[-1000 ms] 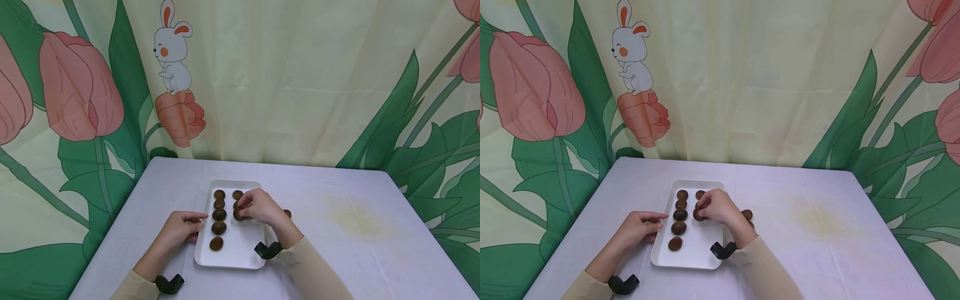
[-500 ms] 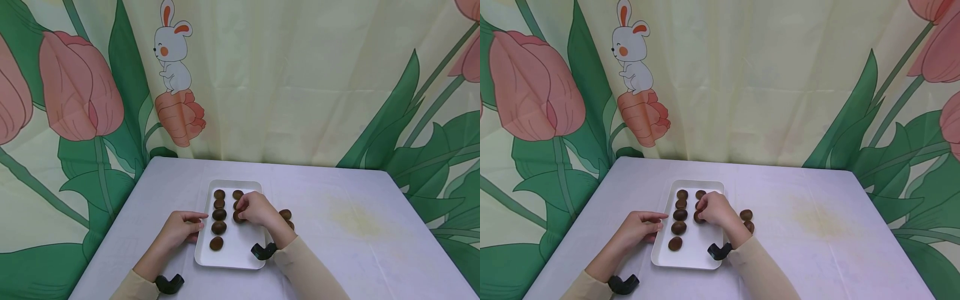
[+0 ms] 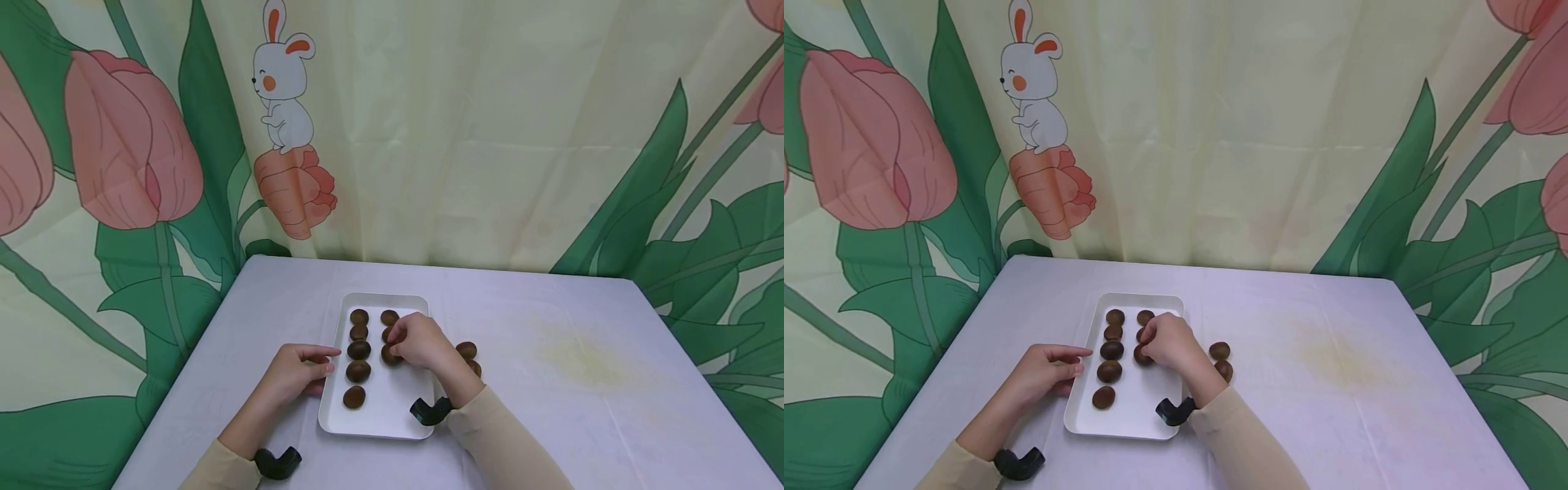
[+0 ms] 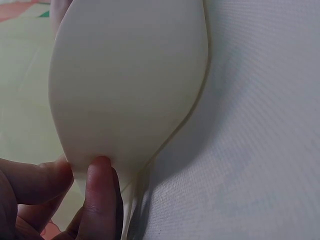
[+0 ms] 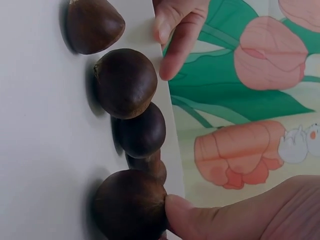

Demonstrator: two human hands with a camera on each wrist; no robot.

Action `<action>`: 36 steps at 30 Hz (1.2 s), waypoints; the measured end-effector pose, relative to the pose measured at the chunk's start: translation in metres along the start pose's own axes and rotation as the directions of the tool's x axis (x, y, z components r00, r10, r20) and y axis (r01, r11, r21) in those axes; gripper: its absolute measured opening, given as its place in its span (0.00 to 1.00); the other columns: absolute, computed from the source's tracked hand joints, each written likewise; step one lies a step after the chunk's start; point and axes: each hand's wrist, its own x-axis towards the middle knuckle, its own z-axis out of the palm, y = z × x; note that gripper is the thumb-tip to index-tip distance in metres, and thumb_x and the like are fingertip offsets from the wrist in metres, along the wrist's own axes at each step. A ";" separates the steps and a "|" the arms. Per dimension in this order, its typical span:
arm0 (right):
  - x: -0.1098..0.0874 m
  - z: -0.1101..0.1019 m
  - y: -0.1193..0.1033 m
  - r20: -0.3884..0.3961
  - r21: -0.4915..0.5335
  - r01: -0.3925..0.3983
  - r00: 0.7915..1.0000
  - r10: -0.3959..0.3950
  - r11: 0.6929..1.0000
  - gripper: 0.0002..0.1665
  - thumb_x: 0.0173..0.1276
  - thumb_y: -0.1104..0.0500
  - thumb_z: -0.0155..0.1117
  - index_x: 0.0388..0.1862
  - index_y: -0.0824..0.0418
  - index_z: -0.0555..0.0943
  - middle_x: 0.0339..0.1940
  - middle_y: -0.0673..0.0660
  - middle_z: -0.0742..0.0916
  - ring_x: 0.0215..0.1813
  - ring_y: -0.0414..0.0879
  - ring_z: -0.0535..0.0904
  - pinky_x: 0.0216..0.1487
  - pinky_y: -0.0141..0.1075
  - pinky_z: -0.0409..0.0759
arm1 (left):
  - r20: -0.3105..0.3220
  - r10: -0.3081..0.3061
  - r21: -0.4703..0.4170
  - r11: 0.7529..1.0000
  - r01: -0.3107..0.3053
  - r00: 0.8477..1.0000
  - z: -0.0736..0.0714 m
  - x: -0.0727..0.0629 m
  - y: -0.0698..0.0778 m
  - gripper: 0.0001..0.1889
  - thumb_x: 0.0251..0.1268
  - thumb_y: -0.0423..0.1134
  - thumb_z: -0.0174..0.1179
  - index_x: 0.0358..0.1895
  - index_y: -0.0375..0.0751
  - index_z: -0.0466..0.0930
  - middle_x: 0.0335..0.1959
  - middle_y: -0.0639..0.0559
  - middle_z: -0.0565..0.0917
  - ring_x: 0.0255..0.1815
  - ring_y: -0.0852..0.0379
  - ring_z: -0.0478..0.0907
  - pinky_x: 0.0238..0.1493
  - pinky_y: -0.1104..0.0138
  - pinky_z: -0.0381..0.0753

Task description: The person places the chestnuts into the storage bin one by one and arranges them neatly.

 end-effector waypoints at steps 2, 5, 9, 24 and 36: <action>0.000 0.000 -0.001 -0.015 -0.011 -0.002 1.000 0.002 1.000 0.06 0.62 0.66 0.80 0.32 0.57 0.89 0.32 0.51 0.89 0.38 0.47 0.82 0.42 0.39 0.79 | 0.002 0.002 0.000 1.000 -0.002 1.000 0.000 0.001 0.000 0.15 0.66 0.27 0.72 0.55 0.38 0.92 0.43 0.41 0.88 0.32 0.53 0.89 0.33 0.59 0.93; 0.000 0.000 -0.002 -0.034 -0.028 -0.003 0.999 0.002 1.000 0.06 0.61 0.66 0.80 0.31 0.56 0.89 0.32 0.50 0.89 0.39 0.47 0.82 0.42 0.40 0.80 | 0.003 -0.001 -0.002 1.000 0.001 1.000 0.000 0.001 0.000 0.15 0.67 0.27 0.71 0.55 0.38 0.92 0.43 0.41 0.89 0.32 0.53 0.89 0.33 0.60 0.93; 0.000 -0.001 -0.003 -0.048 -0.046 -0.003 0.999 0.001 0.999 0.06 0.62 0.67 0.79 0.32 0.56 0.90 0.32 0.50 0.89 0.39 0.47 0.82 0.44 0.41 0.82 | 0.005 -0.001 -0.006 1.000 0.001 1.000 0.000 0.001 0.000 0.15 0.67 0.26 0.71 0.55 0.38 0.92 0.43 0.40 0.89 0.32 0.53 0.89 0.33 0.60 0.93; -0.006 -0.016 -0.001 0.016 0.156 0.001 1.000 -0.004 0.988 0.06 0.69 0.70 0.70 0.40 0.63 0.90 0.35 0.54 0.89 0.32 0.50 0.88 0.36 0.38 0.89 | -0.006 -0.004 -0.002 1.000 0.004 1.000 0.001 -0.001 0.001 0.15 0.66 0.26 0.71 0.55 0.37 0.92 0.43 0.40 0.88 0.32 0.54 0.89 0.31 0.60 0.93; -0.016 -0.035 0.008 0.042 0.310 -0.058 0.998 0.048 0.949 0.08 0.70 0.73 0.67 0.45 0.68 0.89 0.42 0.59 0.89 0.42 0.50 0.85 0.41 0.42 0.94 | -0.009 0.001 0.004 1.000 -0.001 1.000 0.001 -0.002 0.001 0.15 0.66 0.26 0.72 0.55 0.37 0.92 0.43 0.40 0.89 0.32 0.54 0.89 0.31 0.60 0.93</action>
